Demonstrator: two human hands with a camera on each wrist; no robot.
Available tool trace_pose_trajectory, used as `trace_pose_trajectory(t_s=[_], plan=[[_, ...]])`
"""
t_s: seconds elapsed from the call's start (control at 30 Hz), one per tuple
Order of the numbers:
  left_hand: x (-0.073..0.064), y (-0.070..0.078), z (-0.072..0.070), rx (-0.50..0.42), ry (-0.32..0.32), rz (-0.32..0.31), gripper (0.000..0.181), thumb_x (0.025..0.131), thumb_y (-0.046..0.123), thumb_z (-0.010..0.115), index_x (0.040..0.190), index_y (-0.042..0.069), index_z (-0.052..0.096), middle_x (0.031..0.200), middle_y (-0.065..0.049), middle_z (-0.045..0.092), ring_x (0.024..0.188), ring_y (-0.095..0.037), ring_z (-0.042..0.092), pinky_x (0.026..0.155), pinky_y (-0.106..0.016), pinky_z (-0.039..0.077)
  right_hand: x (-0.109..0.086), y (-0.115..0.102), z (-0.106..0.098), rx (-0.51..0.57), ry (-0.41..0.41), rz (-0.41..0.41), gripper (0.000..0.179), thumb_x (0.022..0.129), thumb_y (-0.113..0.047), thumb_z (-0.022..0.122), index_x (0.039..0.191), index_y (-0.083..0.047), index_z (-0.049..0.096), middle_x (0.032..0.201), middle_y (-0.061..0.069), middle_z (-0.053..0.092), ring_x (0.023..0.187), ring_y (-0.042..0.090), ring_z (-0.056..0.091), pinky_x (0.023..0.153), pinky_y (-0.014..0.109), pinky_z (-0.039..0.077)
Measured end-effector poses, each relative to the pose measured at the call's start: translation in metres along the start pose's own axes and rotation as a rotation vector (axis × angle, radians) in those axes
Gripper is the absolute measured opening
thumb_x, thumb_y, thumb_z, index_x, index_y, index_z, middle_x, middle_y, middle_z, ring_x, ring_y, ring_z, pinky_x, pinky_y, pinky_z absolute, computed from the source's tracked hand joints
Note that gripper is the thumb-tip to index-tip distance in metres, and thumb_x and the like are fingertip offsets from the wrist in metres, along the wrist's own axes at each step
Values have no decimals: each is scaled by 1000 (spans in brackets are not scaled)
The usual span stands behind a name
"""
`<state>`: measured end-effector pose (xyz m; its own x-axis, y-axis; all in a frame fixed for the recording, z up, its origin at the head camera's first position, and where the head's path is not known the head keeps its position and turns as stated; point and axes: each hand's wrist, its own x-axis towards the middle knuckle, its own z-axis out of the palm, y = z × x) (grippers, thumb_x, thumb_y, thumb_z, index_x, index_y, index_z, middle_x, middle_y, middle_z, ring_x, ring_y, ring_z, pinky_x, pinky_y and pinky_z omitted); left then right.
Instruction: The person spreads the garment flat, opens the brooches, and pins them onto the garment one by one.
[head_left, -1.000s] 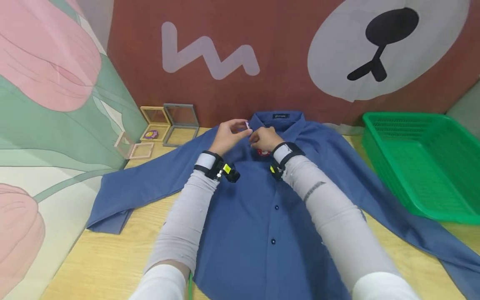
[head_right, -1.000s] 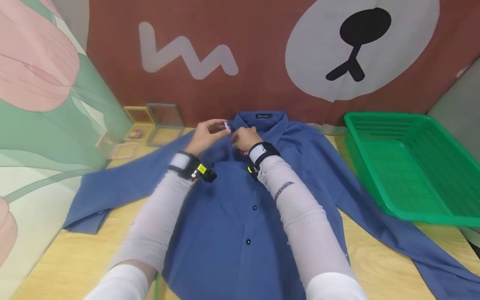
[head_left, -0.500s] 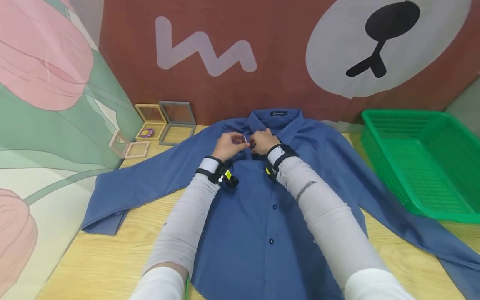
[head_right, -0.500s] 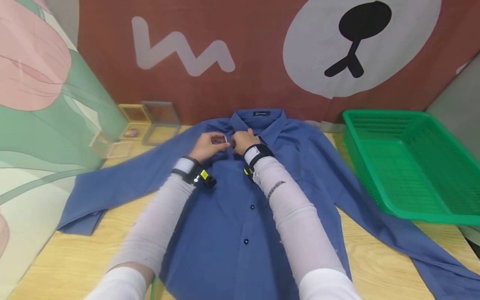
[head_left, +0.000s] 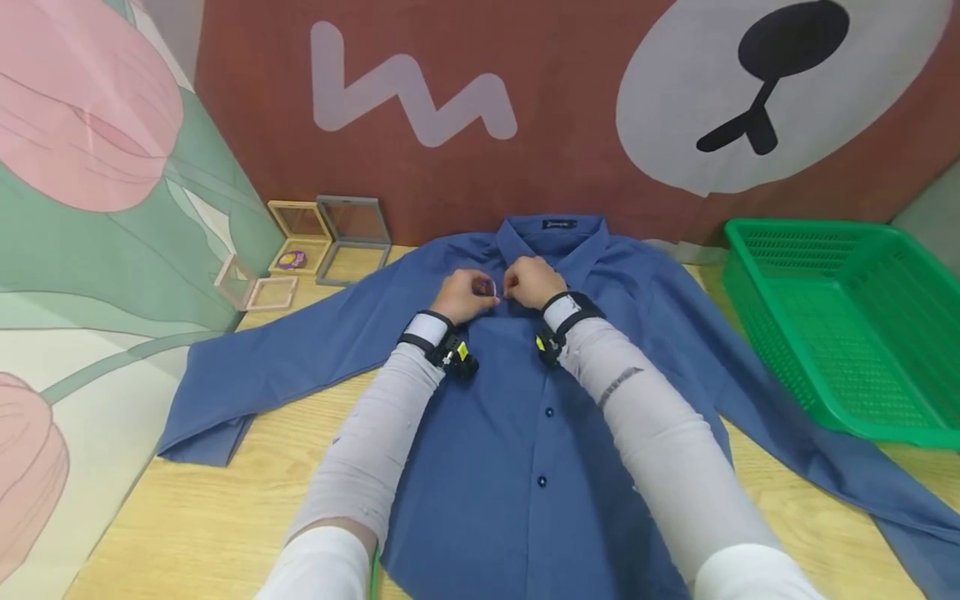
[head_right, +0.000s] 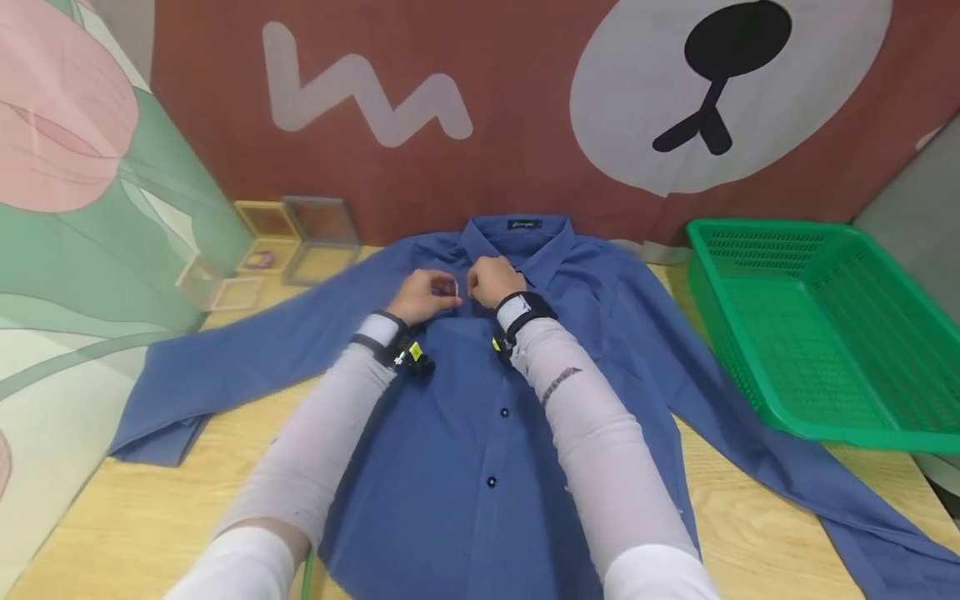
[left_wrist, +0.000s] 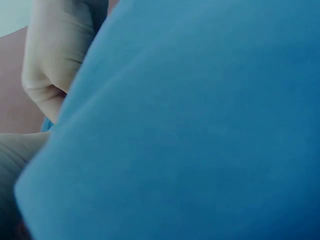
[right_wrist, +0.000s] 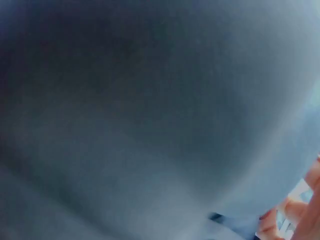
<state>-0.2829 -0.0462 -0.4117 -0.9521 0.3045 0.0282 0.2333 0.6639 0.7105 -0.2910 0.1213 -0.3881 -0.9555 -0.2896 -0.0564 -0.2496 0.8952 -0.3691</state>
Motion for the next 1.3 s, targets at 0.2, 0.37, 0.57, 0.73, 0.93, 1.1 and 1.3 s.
trace_pose_trajectory(t_s=[0.2, 0.37, 0.57, 0.73, 0.93, 1.1, 1.3], plan=[[-1, 0, 0, 2, 1, -15, 25, 88, 22, 76, 107, 7, 72, 104, -12, 73, 100, -27, 67, 91, -41, 52, 2, -1, -1, -102, -56, 1, 9, 89, -17, 69, 87, -12, 76, 97, 8, 71, 106, 32, 54, 87, 54, 50], [-2, -1, 1, 7, 1, -9, 25, 87, 22, 76, 107, 7, 72, 103, -11, 74, 100, -27, 67, 91, -41, 52, 6, 2, 2, -146, -78, -4, 7, 85, -16, 70, 86, -12, 76, 98, 8, 71, 110, 34, 51, 92, 58, 47], [-5, 4, 1, 94, -11, 34, 20, 88, 20, 76, 103, 8, 72, 103, -9, 74, 97, -24, 68, 88, -38, 53, 2, 6, -2, -56, -37, -11, 11, 89, -15, 66, 83, -14, 74, 90, 6, 68, 104, 31, 52, 85, 54, 48], [-8, 15, 1, 131, -43, 28, 28, 89, 19, 76, 114, 6, 71, 113, -12, 73, 106, -26, 67, 94, -39, 52, -2, 10, -4, -4, -20, -8, 16, 93, -15, 60, 81, -13, 70, 83, 5, 63, 101, 31, 51, 83, 52, 45], [-5, 15, 2, 136, -62, 24, 29, 88, 20, 76, 113, 6, 71, 113, -11, 73, 107, -26, 67, 95, -38, 52, -6, 5, -5, 13, -38, 7, 18, 95, -16, 56, 86, -12, 71, 87, 7, 64, 107, 32, 48, 89, 56, 42], [0, 8, 4, 121, -29, 49, 24, 87, 21, 77, 106, 7, 73, 106, -10, 75, 100, -24, 69, 88, -37, 54, -9, -2, -7, 6, -26, -5, 21, 97, -17, 55, 85, -11, 72, 86, 8, 64, 114, 34, 44, 91, 57, 40], [0, 6, 4, 98, -5, 55, 24, 85, 22, 79, 104, 7, 74, 100, -9, 76, 95, -25, 69, 87, -38, 53, -16, -6, -8, -15, 3, 6, 20, 95, -17, 57, 91, -9, 75, 97, 10, 70, 118, 37, 44, 95, 59, 41]])
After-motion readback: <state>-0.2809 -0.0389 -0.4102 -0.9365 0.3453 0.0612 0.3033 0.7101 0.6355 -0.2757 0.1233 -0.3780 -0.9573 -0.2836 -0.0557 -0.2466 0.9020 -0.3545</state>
